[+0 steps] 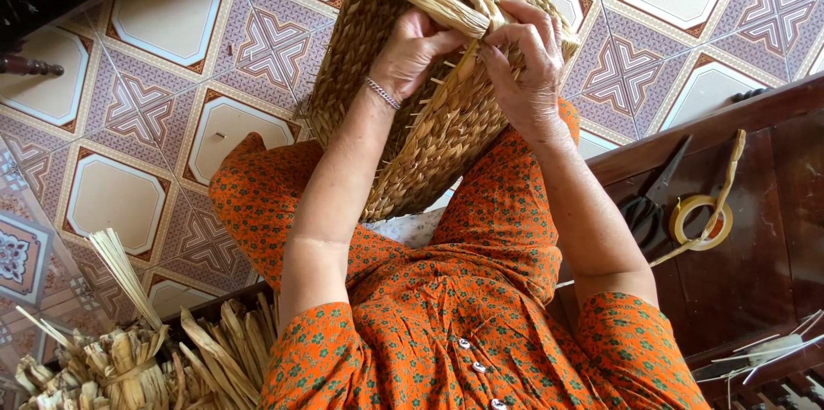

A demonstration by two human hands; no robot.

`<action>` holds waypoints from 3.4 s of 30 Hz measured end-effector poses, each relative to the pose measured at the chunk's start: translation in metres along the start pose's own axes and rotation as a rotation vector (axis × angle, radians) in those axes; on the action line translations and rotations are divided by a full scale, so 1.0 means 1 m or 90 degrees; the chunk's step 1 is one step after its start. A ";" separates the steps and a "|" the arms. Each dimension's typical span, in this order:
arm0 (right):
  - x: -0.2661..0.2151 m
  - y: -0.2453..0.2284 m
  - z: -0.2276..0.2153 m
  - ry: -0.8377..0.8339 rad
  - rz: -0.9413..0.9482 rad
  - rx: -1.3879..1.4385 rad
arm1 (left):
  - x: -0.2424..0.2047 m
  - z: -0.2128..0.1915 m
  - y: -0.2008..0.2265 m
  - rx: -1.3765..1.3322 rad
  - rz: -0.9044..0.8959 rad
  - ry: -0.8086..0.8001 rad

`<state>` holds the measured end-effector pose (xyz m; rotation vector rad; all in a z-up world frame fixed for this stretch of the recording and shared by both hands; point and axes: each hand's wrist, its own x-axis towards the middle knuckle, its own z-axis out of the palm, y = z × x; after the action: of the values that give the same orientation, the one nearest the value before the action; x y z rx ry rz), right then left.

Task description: The person weaves dried plant fibers onto the rim and handle areas of a woven basket by hand.

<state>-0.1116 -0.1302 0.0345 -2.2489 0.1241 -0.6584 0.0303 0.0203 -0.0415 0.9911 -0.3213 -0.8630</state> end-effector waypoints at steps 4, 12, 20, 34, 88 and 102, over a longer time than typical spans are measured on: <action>-0.001 -0.003 -0.008 -0.022 -0.015 -0.008 | -0.002 0.007 0.009 0.067 0.034 -0.010; -0.002 -0.001 0.004 0.008 -0.006 -0.039 | -0.001 -0.001 -0.002 0.062 0.002 0.020; -0.021 -0.015 -0.038 -0.095 -0.136 -0.004 | -0.030 0.021 0.003 0.163 0.117 0.008; -0.098 -0.015 -0.124 -0.609 0.038 -0.180 | -0.032 0.034 -0.019 0.566 0.398 0.083; 0.008 0.022 0.009 -0.034 0.036 -0.115 | -0.003 -0.057 0.029 0.380 0.279 0.408; 0.003 0.018 0.019 -0.002 0.048 -0.107 | -0.016 -0.057 0.028 0.187 0.023 0.108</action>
<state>-0.0974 -0.1316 0.0122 -2.3921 0.2713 -0.6245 0.0679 0.0744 -0.0463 1.3192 -0.3256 -0.7046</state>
